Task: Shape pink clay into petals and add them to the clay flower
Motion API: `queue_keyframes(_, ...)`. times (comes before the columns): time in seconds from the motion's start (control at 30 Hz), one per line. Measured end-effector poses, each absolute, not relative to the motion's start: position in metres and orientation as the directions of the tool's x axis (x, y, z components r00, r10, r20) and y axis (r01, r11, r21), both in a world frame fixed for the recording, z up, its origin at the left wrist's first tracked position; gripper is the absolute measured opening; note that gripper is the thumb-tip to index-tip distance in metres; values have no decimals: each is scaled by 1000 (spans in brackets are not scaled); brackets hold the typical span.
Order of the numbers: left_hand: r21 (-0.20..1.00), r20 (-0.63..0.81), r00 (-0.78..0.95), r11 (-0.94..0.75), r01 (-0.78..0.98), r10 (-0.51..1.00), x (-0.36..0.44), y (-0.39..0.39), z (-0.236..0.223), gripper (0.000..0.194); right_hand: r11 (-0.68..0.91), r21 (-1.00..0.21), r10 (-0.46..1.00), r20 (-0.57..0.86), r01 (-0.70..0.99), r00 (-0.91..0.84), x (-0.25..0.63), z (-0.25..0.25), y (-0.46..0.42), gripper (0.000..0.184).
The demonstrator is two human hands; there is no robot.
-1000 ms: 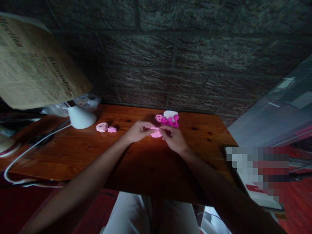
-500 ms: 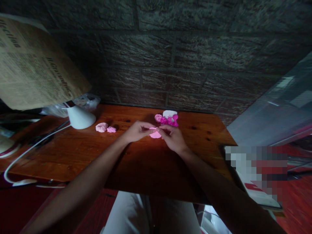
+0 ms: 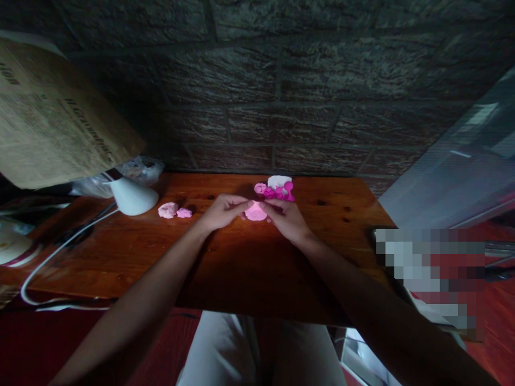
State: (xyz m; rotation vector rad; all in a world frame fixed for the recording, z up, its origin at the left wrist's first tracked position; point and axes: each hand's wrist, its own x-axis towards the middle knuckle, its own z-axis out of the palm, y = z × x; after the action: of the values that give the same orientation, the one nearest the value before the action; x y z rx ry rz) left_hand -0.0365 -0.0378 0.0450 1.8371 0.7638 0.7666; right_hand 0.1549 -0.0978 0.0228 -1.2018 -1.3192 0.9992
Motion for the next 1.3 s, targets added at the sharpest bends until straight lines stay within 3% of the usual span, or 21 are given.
queue_keyframes(0.27,878,282,583,-450,164,762,-31,-41,41,36,163,-975,987,161,152,-23,157,23,-96,24)
queue_keyframes(0.8,916,267,483,-376,144,834,-30,-40,46,35,121,-974,989,136,193,66,155,22,-95,20)
queue_keyframes(1.0,886,280,556,-434,165,782,-31,-38,42,37,142,-955,983,167,261,74,157,18,-94,20)
queue_keyframes(1.3,770,368,653,-610,184,662,-33,-39,42,22,200,-910,974,226,363,29,158,16,-93,22)
